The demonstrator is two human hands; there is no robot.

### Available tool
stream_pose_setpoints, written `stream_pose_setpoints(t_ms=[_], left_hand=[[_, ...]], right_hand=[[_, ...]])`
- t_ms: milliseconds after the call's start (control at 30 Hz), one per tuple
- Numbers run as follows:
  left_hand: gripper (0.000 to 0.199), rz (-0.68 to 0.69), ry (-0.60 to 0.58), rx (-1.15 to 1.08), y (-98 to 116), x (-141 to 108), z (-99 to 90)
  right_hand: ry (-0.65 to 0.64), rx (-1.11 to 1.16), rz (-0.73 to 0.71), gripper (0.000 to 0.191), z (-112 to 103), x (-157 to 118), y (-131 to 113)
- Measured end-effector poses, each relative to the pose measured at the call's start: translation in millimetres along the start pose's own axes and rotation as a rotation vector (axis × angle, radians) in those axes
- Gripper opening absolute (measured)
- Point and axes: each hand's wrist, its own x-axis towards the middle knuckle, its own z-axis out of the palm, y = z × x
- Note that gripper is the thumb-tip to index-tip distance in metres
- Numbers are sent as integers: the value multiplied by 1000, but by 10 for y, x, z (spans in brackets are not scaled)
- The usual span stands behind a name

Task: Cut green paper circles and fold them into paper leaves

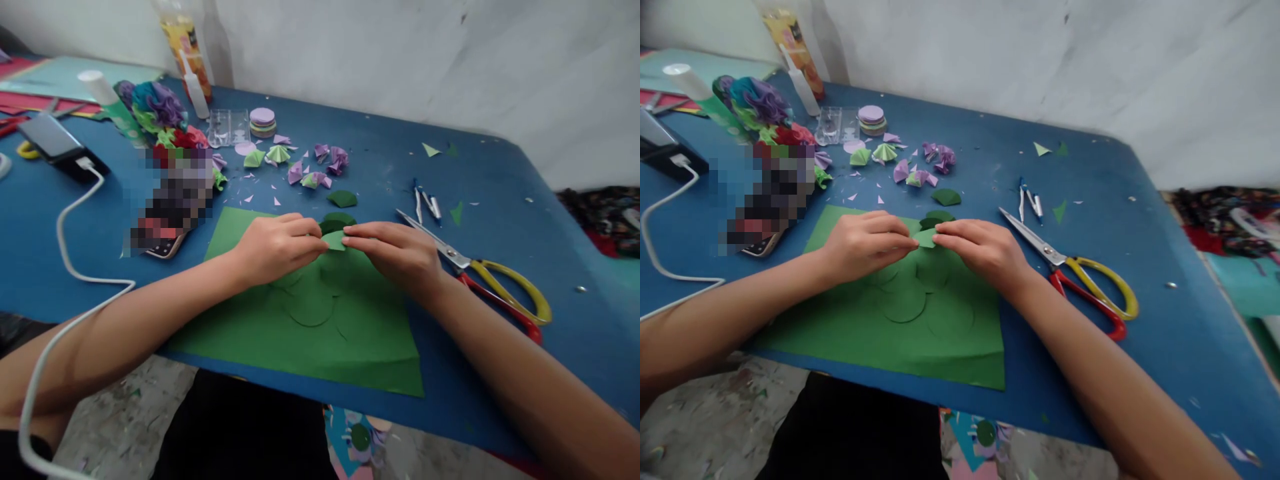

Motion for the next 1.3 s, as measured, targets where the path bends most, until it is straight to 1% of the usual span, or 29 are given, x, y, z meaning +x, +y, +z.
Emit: stream_pose_setpoints(t_ms=[33, 100, 200, 267, 367, 533, 700, 833, 933, 1033, 1100, 1200, 1233, 1267, 1300], left_hand=[[18, 11, -33, 47, -11, -5, 24], [21, 13, -101, 121, -23, -5, 64], [21, -42, -211, 169, -35, 9, 102], [21, -98, -273, 171, -46, 20, 117], [21, -154, -350, 151, -66, 32, 134], [21, -174, -395, 102, -79, 47, 153], [25, -111, -416, 86, -53, 53, 149], [28, -77, -424, 94, -37, 51, 138], [29, -74, -448, 99, -33, 50, 143], [30, -97, -491, 83, -25, 62, 145], [32, -135, -528, 46, -15, 82, 109], [39, -255, -602, -60, -7, 119, -41], [48, -314, -635, -96, -9, 130, -109], [61, -373, -682, -130, -13, 139, -178], [72, -406, -747, -157, -20, 147, -240]], right_hand=[[-31, -11, -22, 24, 14, -14, 53], [-43, -26, -44, 26, 42, -32, 128], [-34, -22, 7, 28, 83, -28, 171], [-48, -14, 55, 28, 110, -14, 177], [-72, -28, 76, 26, 146, 4, 188], [-39, -32, 97, 22, 186, 17, 218], [-1, -20, 118, 21, 193, 32, 213], [9, 12, 193, 23, 177, 52, 202], [15, 26, 229, 24, 172, 63, 209], [23, 19, 214, 24, 181, 60, 216], [23, 2, 201, 24, 191, 51, 217], [7, -36, 192, 24, 203, 34, 206], [3, -48, 188, 24, 207, 29, 200], [3, -62, 182, 24, 210, 25, 192], [4, -79, 175, 24, 213, 23, 182]])
